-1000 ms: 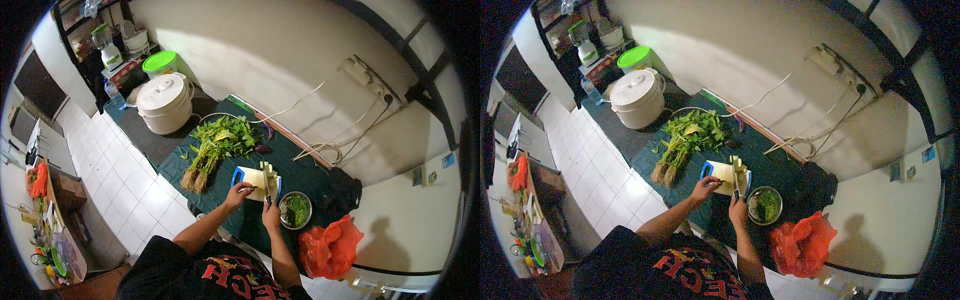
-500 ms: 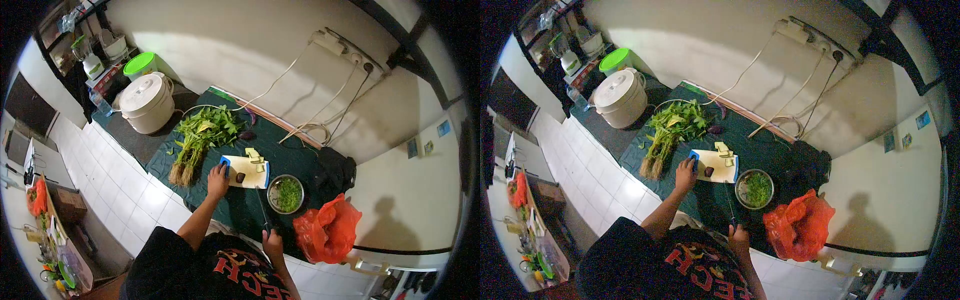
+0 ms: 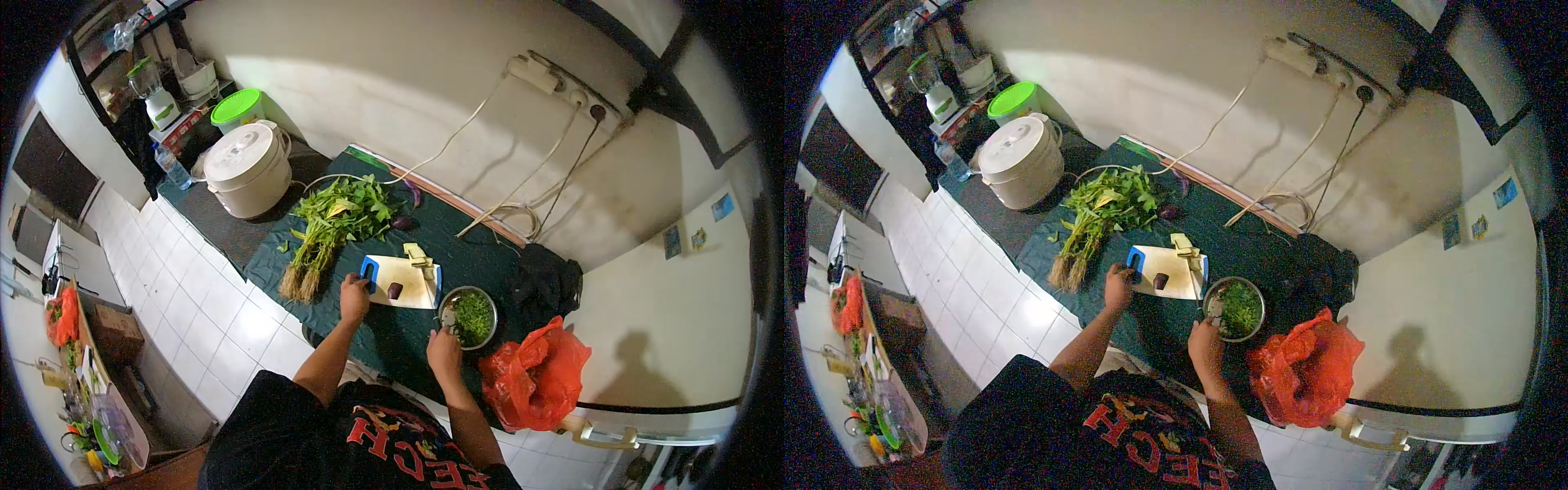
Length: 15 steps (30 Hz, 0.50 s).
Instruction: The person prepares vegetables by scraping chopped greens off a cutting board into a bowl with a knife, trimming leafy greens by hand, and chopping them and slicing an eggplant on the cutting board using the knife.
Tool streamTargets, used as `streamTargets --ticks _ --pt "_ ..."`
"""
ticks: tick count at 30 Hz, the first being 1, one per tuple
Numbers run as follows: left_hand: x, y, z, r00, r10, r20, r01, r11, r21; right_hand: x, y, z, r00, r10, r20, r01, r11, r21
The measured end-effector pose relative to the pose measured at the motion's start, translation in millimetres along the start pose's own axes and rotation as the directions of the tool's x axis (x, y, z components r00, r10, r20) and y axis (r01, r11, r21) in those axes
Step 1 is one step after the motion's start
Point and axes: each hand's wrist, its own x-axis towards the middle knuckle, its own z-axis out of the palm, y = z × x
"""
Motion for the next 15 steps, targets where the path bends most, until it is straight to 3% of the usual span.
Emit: streamTargets --ticks 1,5,8,10,11,13,14,15 --pt "2.8 -0.7 -0.9 0.996 -0.05 0.069 0.052 0.998 -0.023 5.9 0.5 1.8 1.0 -0.013 -0.021 0.013 1.0 -0.015" --pt "-7.6 7.3 -9.1 0.999 -0.024 0.031 0.021 0.995 0.097 6.2 6.9 5.0 0.997 -0.067 -0.042 0.067 0.998 -0.001" --pt "-16.5 18.7 -21.7 0.994 -0.09 0.066 0.079 0.986 0.146 -14.9 26.8 16.8 0.985 -0.138 -0.1 0.142 0.989 0.032" --pt "-21.9 18.4 -25.3 0.999 0.034 0.034 -0.043 0.95 0.308 -32.4 28.1 15.2 0.973 -0.167 -0.16 0.179 0.982 0.062" --pt "-25.3 17.8 -24.1 0.999 0.035 0.036 -0.045 0.95 0.31 -45.2 29.0 7.3 0.993 -0.101 -0.064 0.107 0.989 0.104" --pt "-27.4 18.5 -17.3 0.945 0.306 0.113 -0.325 0.914 0.242 -66.4 26.8 -6.6 0.999 0.014 0.05 -0.021 0.991 0.133" --pt "-27.0 23.7 -14.0 0.944 0.31 0.113 -0.329 0.913 0.241 -72.9 31.4 -6.0 0.999 0.016 0.046 -0.022 0.991 0.134" --pt "-26.6 32.7 -12.1 0.897 0.395 0.2 -0.427 0.891 0.156 -79.6 36.8 -4.4 0.996 0.032 0.081 -0.043 0.99 0.137"
